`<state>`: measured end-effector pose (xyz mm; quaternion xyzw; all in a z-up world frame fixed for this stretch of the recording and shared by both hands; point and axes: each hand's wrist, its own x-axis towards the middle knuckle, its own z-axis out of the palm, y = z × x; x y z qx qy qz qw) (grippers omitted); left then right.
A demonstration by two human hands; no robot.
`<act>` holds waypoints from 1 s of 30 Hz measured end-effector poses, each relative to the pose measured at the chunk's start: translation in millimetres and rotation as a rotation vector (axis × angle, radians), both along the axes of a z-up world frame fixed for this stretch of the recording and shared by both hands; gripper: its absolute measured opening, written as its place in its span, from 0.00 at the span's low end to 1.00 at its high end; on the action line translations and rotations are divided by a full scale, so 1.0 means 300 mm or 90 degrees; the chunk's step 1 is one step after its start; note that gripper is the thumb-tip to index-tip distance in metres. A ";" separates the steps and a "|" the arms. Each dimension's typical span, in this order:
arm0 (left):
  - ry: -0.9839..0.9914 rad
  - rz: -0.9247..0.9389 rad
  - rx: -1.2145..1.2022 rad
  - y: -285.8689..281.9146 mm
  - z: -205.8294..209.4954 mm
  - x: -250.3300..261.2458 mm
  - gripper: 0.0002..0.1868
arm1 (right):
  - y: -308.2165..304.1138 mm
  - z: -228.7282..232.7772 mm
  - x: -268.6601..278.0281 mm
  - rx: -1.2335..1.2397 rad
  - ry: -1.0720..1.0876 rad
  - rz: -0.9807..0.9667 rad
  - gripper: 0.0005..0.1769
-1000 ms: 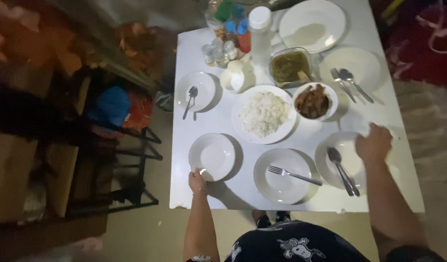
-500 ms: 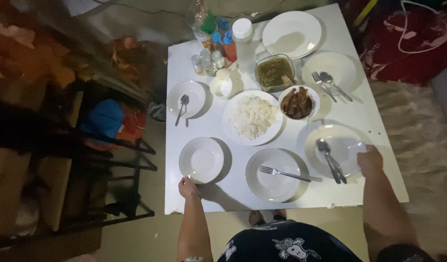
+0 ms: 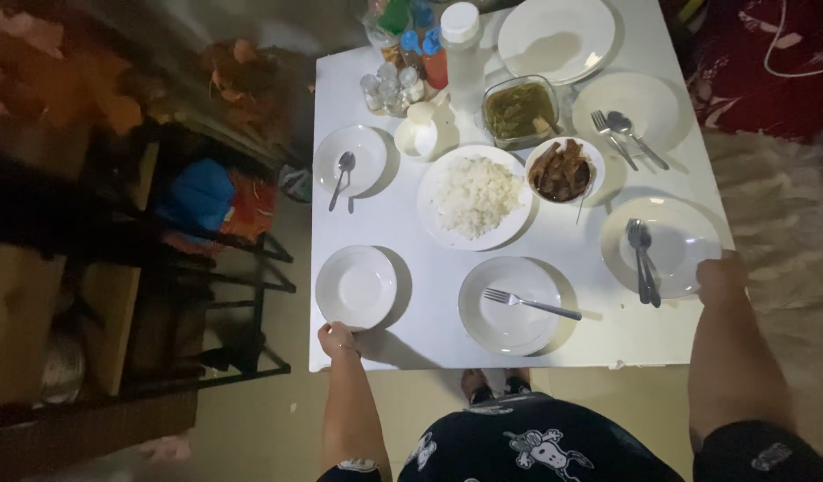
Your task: Setting up a dinner table with plates, utensils, food, and glasses.
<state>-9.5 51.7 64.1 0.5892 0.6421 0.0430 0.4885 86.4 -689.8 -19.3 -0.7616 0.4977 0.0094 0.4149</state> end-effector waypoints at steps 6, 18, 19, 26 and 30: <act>-0.002 0.041 -0.025 -0.018 -0.078 -0.027 0.22 | -0.079 -0.057 -0.004 -0.069 0.150 0.088 0.17; -0.206 -0.484 0.021 -0.624 -0.103 -0.001 0.25 | 0.737 0.238 -0.152 -0.338 -0.170 0.514 0.23; -0.136 -0.557 -0.043 -0.635 -0.144 0.011 0.25 | 0.787 0.196 -0.154 -0.195 -0.120 0.534 0.26; -0.022 -0.673 -0.052 -0.617 -0.197 0.043 0.21 | 0.926 0.217 -0.211 0.010 0.075 0.558 0.36; -0.062 -0.652 -0.028 -0.586 -0.096 0.037 0.22 | 0.964 0.192 -0.225 0.024 0.058 0.592 0.33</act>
